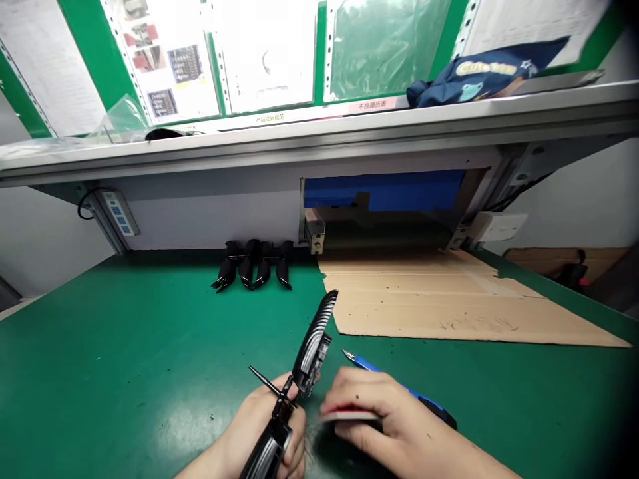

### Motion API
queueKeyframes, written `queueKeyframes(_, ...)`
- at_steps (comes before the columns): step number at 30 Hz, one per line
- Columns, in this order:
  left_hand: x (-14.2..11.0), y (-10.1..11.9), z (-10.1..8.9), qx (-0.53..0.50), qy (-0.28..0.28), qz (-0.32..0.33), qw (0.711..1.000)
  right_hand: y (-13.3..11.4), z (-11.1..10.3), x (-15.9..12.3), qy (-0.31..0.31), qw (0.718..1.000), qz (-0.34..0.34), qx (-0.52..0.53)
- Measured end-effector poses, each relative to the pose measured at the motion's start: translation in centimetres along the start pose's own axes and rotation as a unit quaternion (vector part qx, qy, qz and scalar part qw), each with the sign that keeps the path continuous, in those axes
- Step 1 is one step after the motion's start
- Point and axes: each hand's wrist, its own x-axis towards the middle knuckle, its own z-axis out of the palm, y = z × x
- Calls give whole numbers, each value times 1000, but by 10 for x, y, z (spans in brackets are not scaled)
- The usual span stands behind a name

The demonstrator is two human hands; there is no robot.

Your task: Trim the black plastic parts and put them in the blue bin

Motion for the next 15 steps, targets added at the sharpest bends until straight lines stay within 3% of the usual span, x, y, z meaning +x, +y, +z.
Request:
queueKeyframes(3, -9, 16, 7, 121, 64, 46, 990, 9, -1, 3, 40, 996, -3, -85)
queueKeyframes(5, -20, 31, 14, 239, 98, 43, 965, 20, -5, 5, 102, 989, -28, -108)
queueKeyframes(7, -32, 44, 19, 363, 105, 10, 926, 29, -10, 4, 222, 968, -44, -111)
queueKeyframes(9, -40, 50, 20, 492, 105, -9, 864, 30, -14, 3, 301, 943, -60, -127)
queueKeyframes(10, -42, 50, 19, 551, 105, -10, 828, 27, -14, 2, 297, 939, -82, -150)
queueKeyframes(12, -43, 45, 15, 639, 95, -12, 763, 19, -8, 3, 221, 938, -146, -224)
queueKeyframes(13, -41, 41, 12, 659, 83, -16, 748, 15, -2, 4, 169, 933, -168, -270)
queueKeyframes(15, -37, 34, 7, 668, 48, -25, 743, 11, 15, 8, 94, 912, -169, -361)
